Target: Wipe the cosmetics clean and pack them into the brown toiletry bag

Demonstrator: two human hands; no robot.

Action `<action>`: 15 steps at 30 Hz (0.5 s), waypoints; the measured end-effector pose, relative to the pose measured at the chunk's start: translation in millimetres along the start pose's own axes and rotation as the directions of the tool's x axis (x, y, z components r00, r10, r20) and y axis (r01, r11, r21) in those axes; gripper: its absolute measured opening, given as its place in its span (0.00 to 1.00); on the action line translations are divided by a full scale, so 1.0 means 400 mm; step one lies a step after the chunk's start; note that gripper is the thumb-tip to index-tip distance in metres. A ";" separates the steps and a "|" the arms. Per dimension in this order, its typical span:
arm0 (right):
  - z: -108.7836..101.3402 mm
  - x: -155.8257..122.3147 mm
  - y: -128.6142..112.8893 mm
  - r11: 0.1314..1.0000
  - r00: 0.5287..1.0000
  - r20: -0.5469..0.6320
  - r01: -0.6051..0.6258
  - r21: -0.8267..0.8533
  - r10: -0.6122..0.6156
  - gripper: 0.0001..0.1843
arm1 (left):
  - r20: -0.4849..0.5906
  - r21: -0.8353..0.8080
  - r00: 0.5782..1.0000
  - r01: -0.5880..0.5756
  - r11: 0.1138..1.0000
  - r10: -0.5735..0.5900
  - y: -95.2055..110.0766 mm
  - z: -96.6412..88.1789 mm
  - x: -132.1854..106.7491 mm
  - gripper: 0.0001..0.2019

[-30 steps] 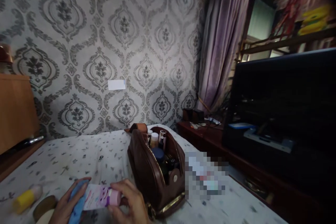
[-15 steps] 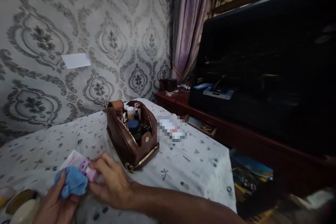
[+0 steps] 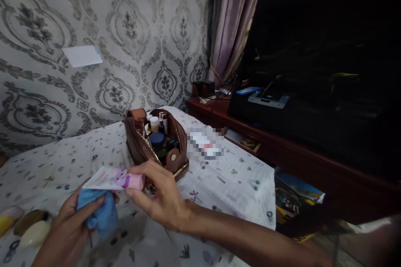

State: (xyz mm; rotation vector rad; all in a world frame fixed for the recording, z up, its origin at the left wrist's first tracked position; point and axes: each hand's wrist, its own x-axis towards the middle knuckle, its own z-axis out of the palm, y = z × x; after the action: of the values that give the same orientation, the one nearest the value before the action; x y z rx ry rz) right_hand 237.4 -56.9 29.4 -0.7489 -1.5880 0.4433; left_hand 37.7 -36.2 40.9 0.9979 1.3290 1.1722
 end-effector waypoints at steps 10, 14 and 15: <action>-0.245 0.068 -0.066 0.991 0.954 -0.287 -0.111 -0.071 0.086 0.12 | 0.720 0.447 0.251 -0.881 -0.155 0.647 0.059 0.173 -0.049 0.24; -0.290 0.099 -0.056 0.973 0.953 -0.297 -0.125 -0.196 0.062 0.13 | 0.777 0.573 0.290 -0.692 -0.439 0.558 0.073 0.261 -0.061 0.29; -0.296 0.105 -0.053 0.967 0.956 -0.287 -0.123 -0.222 0.056 0.14 | 0.779 0.609 0.379 -0.648 -0.458 0.500 0.076 0.274 -0.060 0.29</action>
State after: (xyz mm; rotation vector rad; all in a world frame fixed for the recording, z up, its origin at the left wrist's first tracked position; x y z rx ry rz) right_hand 347.7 -59.1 93.3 -1.0238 -1.3568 0.2014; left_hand 147.4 -43.1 78.6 3.3346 1.2862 0.6002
